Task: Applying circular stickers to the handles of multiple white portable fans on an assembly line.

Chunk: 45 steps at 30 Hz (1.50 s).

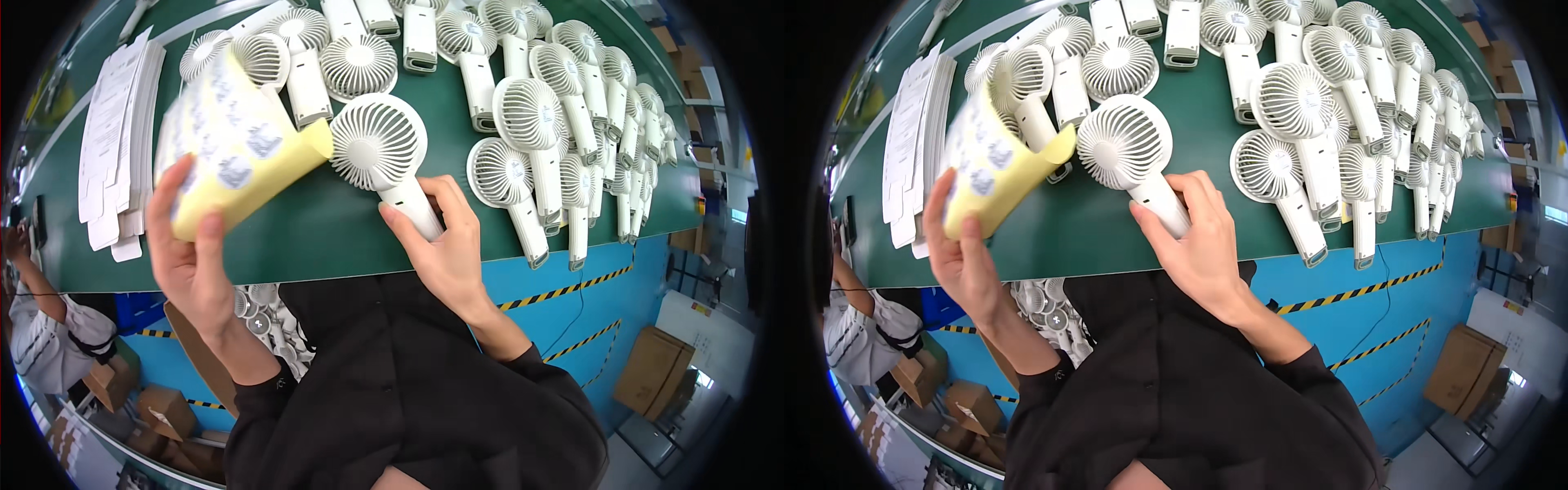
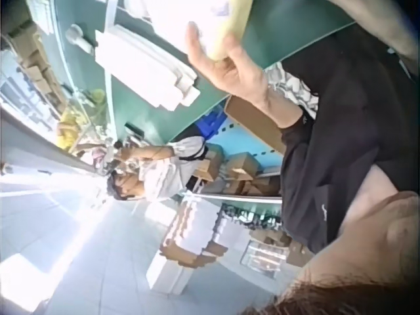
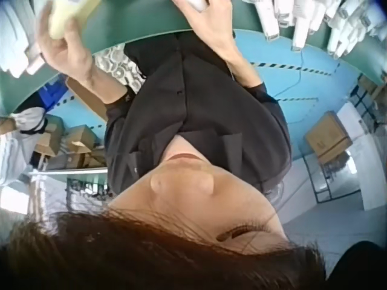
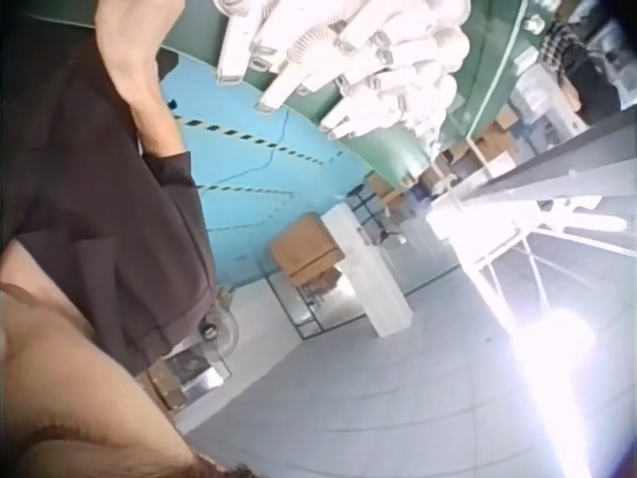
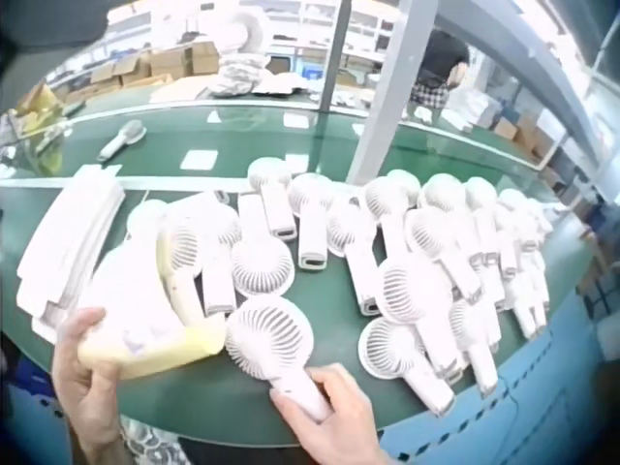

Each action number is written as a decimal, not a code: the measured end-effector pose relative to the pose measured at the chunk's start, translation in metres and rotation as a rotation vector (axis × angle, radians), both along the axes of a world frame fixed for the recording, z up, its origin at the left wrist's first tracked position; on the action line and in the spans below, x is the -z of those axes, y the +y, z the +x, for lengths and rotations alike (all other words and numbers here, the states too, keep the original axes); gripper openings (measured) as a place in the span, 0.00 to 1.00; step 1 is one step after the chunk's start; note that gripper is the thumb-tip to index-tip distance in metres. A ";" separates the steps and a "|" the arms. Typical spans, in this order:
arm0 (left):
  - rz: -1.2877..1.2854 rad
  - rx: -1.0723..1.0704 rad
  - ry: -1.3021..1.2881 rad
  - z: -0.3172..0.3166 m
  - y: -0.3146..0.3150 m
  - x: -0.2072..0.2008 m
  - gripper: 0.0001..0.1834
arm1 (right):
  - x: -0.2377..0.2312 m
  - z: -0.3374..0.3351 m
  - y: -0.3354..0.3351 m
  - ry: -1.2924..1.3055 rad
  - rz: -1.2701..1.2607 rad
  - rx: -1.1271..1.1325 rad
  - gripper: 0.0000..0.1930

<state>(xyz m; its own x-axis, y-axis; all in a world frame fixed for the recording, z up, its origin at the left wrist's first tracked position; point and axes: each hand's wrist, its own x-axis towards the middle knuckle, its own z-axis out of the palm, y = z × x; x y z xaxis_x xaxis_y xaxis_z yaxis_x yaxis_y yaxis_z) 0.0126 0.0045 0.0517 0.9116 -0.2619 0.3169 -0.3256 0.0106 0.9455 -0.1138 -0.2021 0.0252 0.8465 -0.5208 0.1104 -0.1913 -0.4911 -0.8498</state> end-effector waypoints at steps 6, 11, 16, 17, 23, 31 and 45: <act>0.051 0.120 0.145 -0.011 -0.005 0.006 0.23 | -0.001 0.000 0.006 0.134 -0.326 -0.026 0.14; 0.082 0.187 0.195 -0.012 -0.008 -0.001 0.18 | -0.013 0.009 -0.003 -0.125 -0.567 -0.012 0.18; 0.196 0.306 0.031 -0.004 -0.006 -0.003 0.13 | -0.040 0.041 0.007 -0.452 -0.463 -0.245 0.22; 0.197 0.299 0.030 -0.004 -0.006 -0.003 0.13 | -0.038 0.047 0.008 -0.476 -0.541 -0.306 0.21; 0.187 0.215 0.026 -0.003 -0.010 -0.005 0.11 | -0.029 0.061 0.005 -0.547 -0.608 -0.410 0.20; 0.135 0.059 0.013 0.000 -0.016 0.009 0.11 | -0.037 0.067 -0.025 -0.574 -0.316 -0.309 0.09; 0.119 -0.210 0.023 0.009 -0.018 0.045 0.13 | -0.027 0.075 -0.062 0.033 -0.051 -0.497 0.05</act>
<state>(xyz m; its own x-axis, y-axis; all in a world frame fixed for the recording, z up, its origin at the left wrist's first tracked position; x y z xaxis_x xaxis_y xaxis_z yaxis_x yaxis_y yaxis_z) 0.0214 -0.0131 0.0067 0.9565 -0.1002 0.2740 -0.2877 -0.1666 0.9431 -0.0389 -0.2644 0.0523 0.9944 -0.0481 0.0937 0.0497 -0.5702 -0.8200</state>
